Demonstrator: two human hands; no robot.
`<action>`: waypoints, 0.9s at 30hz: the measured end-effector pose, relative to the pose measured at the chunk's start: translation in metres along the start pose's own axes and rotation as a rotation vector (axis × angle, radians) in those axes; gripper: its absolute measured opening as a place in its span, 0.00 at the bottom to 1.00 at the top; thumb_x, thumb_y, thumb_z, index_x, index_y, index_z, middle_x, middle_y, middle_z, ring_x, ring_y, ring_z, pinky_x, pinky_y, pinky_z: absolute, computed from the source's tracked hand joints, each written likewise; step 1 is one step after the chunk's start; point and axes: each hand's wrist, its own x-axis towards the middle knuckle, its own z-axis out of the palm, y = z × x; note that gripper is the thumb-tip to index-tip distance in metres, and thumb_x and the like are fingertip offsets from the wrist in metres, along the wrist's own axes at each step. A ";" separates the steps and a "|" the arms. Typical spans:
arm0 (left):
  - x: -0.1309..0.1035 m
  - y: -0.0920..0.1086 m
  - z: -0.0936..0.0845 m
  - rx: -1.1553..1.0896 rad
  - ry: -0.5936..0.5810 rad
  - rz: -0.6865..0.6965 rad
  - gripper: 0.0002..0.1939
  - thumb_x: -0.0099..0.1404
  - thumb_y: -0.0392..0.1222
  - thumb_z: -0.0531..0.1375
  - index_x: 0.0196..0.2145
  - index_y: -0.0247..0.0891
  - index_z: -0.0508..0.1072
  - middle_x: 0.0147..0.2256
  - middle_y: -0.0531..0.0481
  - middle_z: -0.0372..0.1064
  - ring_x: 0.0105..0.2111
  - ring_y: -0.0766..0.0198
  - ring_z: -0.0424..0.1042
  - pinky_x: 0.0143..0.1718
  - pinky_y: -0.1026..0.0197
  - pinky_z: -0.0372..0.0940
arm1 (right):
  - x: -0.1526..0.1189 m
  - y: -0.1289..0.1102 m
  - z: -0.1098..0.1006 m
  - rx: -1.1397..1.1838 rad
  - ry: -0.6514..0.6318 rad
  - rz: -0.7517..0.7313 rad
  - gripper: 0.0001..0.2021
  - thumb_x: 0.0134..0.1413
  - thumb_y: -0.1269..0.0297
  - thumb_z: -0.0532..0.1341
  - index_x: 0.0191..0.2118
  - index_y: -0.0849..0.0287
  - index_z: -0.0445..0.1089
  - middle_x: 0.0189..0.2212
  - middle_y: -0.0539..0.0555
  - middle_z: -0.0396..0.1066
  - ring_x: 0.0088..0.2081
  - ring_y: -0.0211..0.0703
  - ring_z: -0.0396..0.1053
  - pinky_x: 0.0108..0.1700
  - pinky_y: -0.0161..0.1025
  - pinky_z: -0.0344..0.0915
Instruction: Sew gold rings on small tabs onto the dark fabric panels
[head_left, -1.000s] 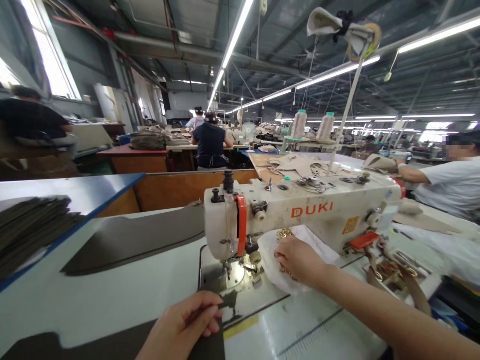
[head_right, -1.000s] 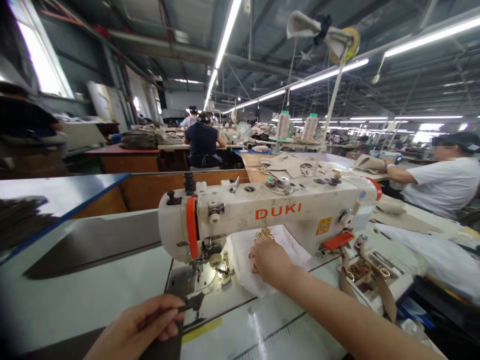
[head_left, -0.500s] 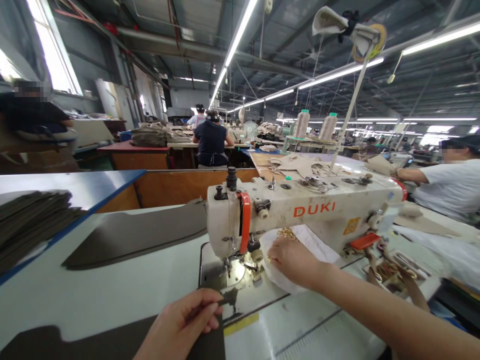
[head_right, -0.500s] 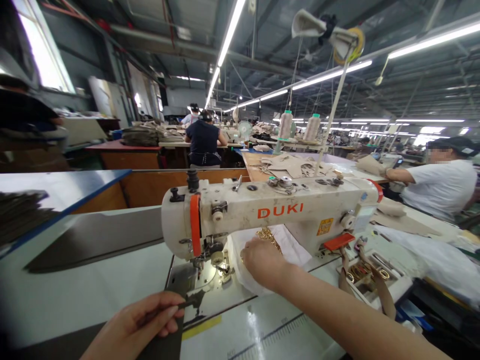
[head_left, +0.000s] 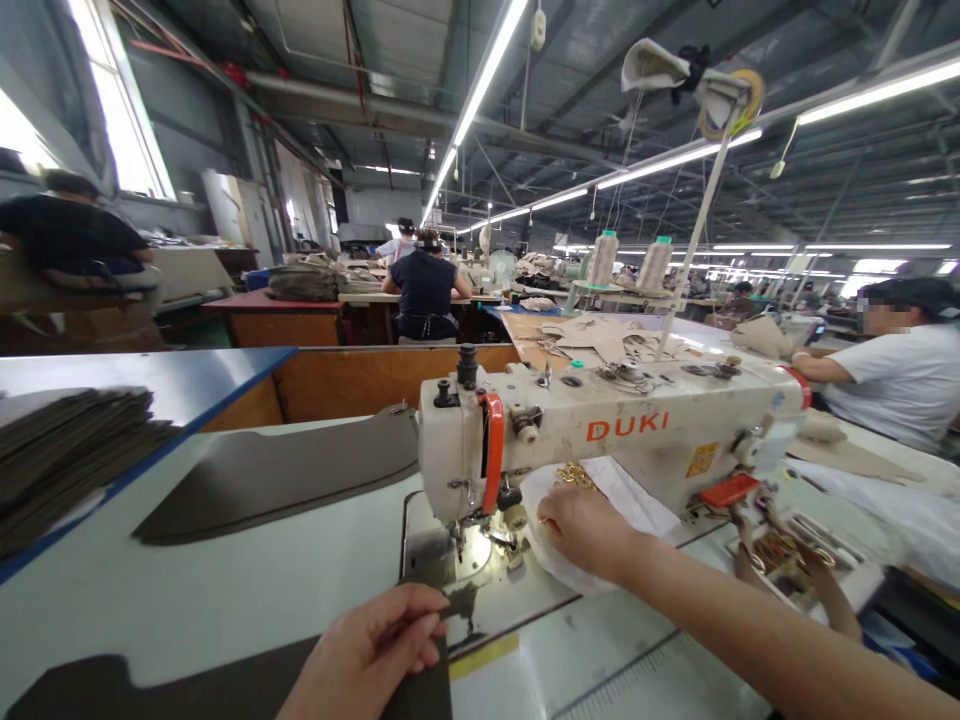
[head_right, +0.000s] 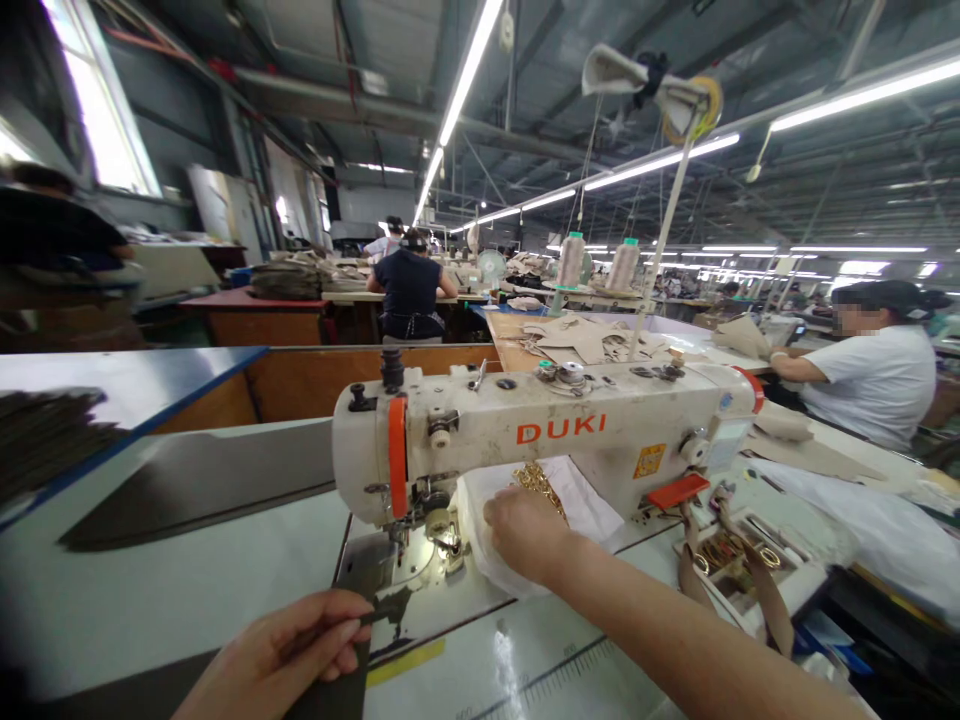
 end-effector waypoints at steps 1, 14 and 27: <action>0.000 -0.001 0.000 -0.003 -0.002 0.005 0.17 0.54 0.52 0.54 0.33 0.38 0.74 0.28 0.50 0.76 0.28 0.60 0.73 0.32 0.62 0.67 | -0.001 0.002 0.000 0.061 0.028 0.023 0.10 0.46 0.79 0.55 0.27 0.64 0.73 0.30 0.60 0.75 0.35 0.47 0.71 0.39 0.39 0.63; -0.012 0.003 0.003 0.075 0.043 0.148 0.11 0.59 0.46 0.56 0.29 0.40 0.75 0.25 0.53 0.71 0.28 0.62 0.70 0.30 0.67 0.62 | -0.037 -0.032 0.012 1.093 0.097 0.064 0.14 0.48 0.53 0.65 0.30 0.60 0.73 0.29 0.54 0.76 0.31 0.41 0.73 0.35 0.35 0.68; -0.019 0.011 0.002 -0.075 0.106 0.147 0.07 0.56 0.42 0.56 0.28 0.38 0.73 0.21 0.55 0.66 0.24 0.65 0.66 0.28 0.66 0.60 | -0.030 -0.079 0.027 1.469 -0.051 0.150 0.14 0.40 0.55 0.70 0.28 0.59 0.73 0.23 0.50 0.74 0.27 0.39 0.72 0.32 0.34 0.67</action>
